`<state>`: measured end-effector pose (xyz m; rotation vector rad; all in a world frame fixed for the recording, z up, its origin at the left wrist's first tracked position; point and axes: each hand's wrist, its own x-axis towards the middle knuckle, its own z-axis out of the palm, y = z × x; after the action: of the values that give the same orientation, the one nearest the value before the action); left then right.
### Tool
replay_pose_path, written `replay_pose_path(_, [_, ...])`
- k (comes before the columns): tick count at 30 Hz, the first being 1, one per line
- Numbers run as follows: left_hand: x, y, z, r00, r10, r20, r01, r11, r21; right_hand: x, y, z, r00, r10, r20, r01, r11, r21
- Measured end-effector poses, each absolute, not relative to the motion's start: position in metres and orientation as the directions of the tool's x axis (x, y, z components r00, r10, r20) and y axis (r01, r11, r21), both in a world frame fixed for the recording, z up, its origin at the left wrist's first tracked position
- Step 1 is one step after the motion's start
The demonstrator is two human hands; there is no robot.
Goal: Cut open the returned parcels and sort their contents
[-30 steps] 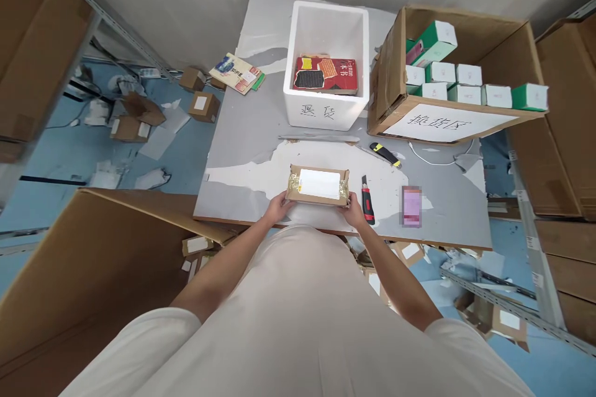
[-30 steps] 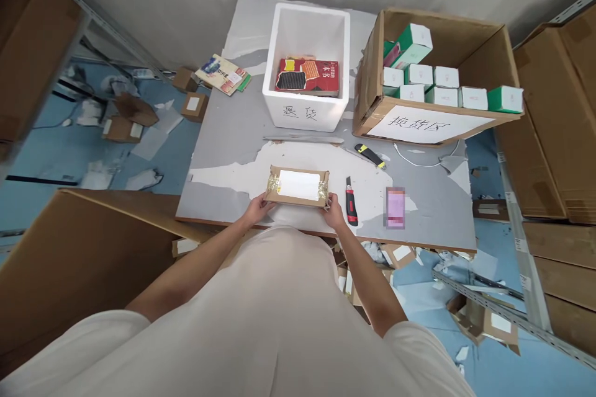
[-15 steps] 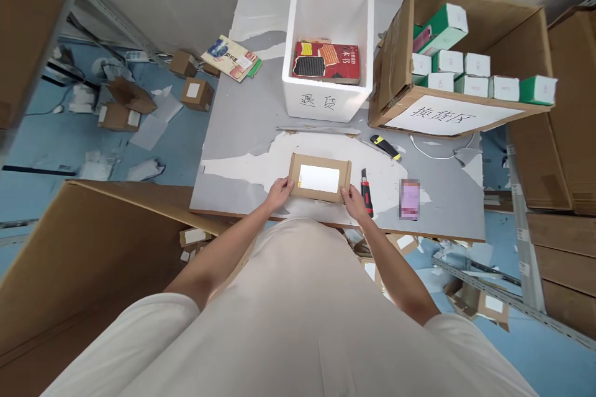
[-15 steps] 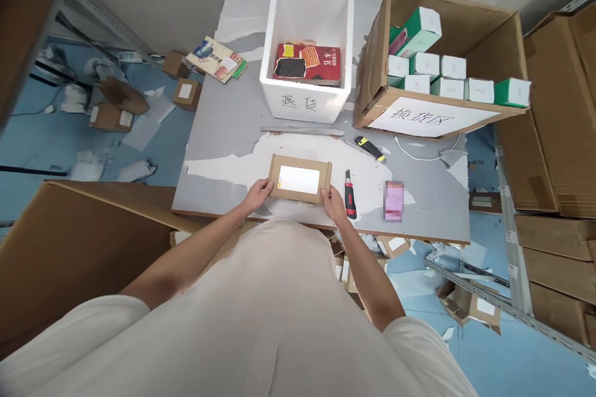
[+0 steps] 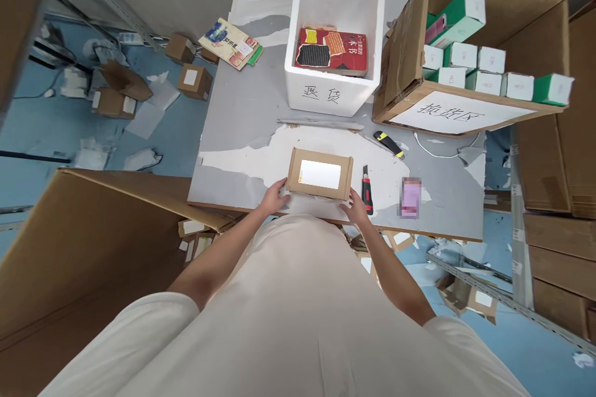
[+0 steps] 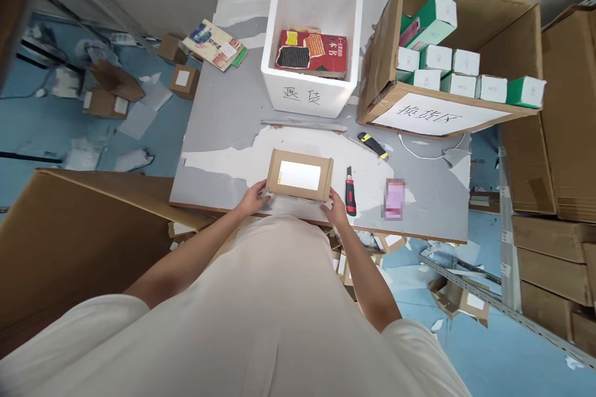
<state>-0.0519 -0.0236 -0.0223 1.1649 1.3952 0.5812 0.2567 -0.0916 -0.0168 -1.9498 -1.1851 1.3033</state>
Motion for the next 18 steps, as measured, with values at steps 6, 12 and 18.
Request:
replay_pose_path(6, [-0.040,-0.023,-0.016,0.135,0.899,-0.417,0.229,0.382,0.895,0.248,-0.078,-0.004,0.152,0.866,-0.476,0.332,-0.498,-0.801])
replay_pose_path(12, [-0.037,-0.011,0.024,0.032,0.942,-0.333,0.355,0.301,0.885,0.260,-0.056,0.038,0.126,0.941,-0.314,0.563,-0.328,-0.758])
replay_pose_path(18, [-0.024,0.006,0.037,-0.073,0.933,-0.353,0.551,0.333,0.765,0.253,-0.044,0.045,0.214,0.889,-0.406,0.618,-0.445,-0.649])
